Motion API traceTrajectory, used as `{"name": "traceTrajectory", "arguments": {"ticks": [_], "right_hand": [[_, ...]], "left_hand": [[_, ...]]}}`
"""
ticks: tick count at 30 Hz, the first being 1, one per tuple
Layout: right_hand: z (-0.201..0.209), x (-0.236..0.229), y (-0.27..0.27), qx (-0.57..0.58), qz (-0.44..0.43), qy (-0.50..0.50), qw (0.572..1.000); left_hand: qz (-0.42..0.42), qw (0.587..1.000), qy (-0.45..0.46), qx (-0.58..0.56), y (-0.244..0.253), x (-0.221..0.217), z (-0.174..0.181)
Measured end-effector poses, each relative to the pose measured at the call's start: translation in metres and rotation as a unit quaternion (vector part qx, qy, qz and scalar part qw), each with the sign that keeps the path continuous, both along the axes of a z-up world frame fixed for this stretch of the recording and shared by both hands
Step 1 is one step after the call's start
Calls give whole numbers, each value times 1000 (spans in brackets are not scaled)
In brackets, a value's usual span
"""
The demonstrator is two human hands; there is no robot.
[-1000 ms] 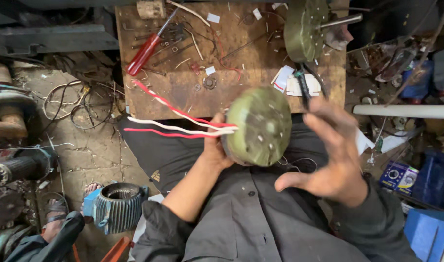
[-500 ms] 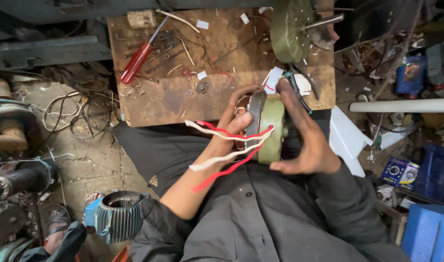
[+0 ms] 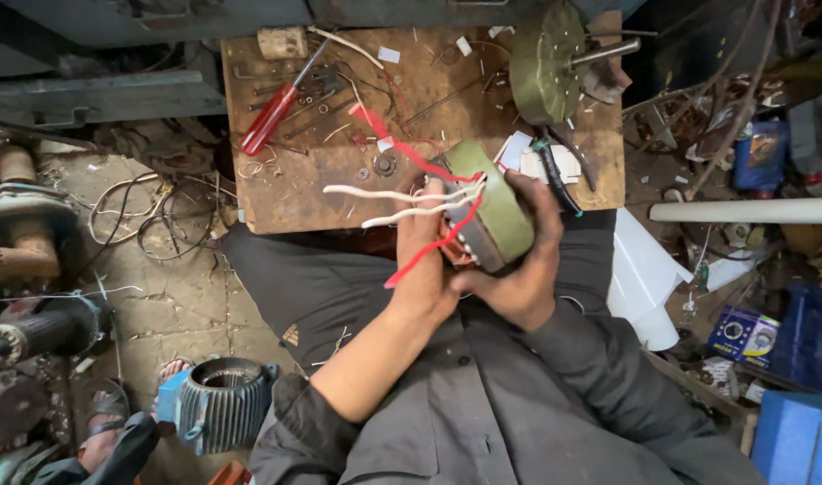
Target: The person assembles an electric motor by inserting a stator into a rotor housing and securing it with a metal band. They use a wrench to tighten the band and a hammer to tap the assembly into place.
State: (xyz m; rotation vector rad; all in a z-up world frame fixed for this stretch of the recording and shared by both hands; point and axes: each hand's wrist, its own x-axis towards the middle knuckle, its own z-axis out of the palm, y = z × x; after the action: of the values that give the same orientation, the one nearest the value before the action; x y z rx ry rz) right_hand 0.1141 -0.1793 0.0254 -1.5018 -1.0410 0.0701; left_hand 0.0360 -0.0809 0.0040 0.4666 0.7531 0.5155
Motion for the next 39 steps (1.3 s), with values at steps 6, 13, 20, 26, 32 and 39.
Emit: {"name": "traceTrajectory", "arguments": {"ticks": [6, 13, 20, 26, 32, 39], "right_hand": [[-17, 41, -8, -1, -15, 178, 984], [6, 54, -4, 97, 110, 433, 889], [44, 67, 1, -74, -35, 87, 993], [39, 45, -12, -4, -141, -52, 989], [41, 15, -26, -117, -71, -158, 978], [44, 7, -32, -164, -60, -184, 967]], "left_hand": [[-14, 1000, 4, -24, -1, -13, 52], [-91, 993, -77, -14, 30, -12, 12], [-148, 942, -278, -120, 26, 2, -11], [-147, 921, -326, -155, 7, 5, -43], [-173, 934, -280, -142, 2, 2, -50], [-232, 892, -364, -135, 7, -5, -34]]}}
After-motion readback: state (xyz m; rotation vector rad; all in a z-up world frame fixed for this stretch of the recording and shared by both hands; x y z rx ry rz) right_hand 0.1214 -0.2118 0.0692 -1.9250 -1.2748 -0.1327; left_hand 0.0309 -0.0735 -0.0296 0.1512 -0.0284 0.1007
